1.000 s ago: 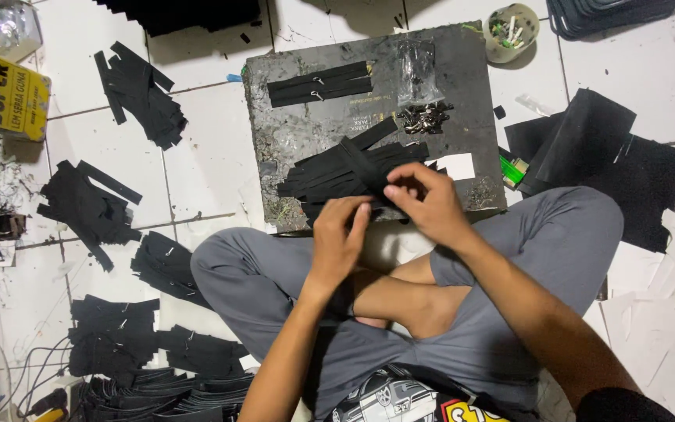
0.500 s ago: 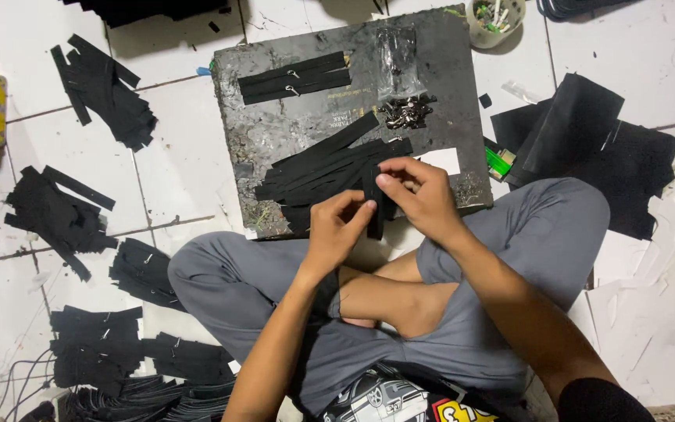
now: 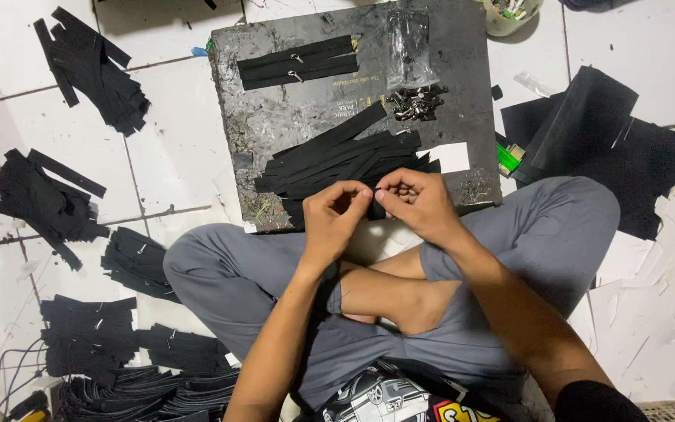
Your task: Attaching metal studs to black leather or fabric strips by hand
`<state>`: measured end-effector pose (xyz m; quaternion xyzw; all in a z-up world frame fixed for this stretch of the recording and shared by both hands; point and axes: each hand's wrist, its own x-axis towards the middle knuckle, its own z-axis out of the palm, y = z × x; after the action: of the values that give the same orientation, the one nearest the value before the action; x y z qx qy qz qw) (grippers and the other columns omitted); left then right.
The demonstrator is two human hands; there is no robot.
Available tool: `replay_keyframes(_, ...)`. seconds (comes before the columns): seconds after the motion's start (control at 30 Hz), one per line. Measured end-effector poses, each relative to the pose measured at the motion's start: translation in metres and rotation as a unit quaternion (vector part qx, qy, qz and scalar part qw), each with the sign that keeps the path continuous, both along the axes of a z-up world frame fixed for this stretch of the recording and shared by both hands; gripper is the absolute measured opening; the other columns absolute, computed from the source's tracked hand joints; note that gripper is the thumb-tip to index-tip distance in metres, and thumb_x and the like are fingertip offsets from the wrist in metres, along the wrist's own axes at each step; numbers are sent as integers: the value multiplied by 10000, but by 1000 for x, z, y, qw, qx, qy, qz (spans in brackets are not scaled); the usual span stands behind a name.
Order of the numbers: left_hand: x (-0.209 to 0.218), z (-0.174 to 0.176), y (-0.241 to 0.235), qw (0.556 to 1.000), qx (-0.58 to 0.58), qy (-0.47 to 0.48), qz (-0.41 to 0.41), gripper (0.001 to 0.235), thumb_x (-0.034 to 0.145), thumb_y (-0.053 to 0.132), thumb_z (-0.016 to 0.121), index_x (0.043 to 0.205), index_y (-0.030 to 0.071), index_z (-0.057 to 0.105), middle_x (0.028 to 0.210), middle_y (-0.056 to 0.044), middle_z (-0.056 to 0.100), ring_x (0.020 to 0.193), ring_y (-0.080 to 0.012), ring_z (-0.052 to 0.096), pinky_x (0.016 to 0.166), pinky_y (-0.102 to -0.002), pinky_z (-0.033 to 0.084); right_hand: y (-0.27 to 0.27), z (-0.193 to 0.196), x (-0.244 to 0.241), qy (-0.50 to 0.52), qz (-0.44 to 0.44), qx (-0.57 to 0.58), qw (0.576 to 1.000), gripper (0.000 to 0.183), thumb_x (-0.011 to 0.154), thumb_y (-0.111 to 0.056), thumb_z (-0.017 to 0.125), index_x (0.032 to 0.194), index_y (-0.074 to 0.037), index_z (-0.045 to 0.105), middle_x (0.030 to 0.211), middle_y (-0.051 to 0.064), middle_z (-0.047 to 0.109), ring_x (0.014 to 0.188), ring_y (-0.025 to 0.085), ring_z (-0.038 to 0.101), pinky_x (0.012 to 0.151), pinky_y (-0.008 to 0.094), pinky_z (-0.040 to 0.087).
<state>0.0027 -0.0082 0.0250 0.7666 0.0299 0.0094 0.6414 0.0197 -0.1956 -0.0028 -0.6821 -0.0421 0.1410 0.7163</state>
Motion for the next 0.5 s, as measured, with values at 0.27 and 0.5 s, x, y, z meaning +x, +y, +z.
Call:
replay_keyframes(0.27,-9,-24,-5,989,-123,79,-4,59,905,74,712,870,71,760,584,-56,656,588,-106,604,568,-284,516,7,31,-4,-178,-32,-110,977,95,877,-62,793,965,-31,778,762,112,745,675,214,737,583,314,579)
replay_keyframes(0.5,-11,-34,-9,988,-123,85,46,130,958,129,702,1003,21,757,723,-97,694,683,-154,646,630,-311,540,13,3,-13,-88,-90,21,992,107,942,-8,702,1033,48,717,720,136,711,655,155,693,626,299,608)
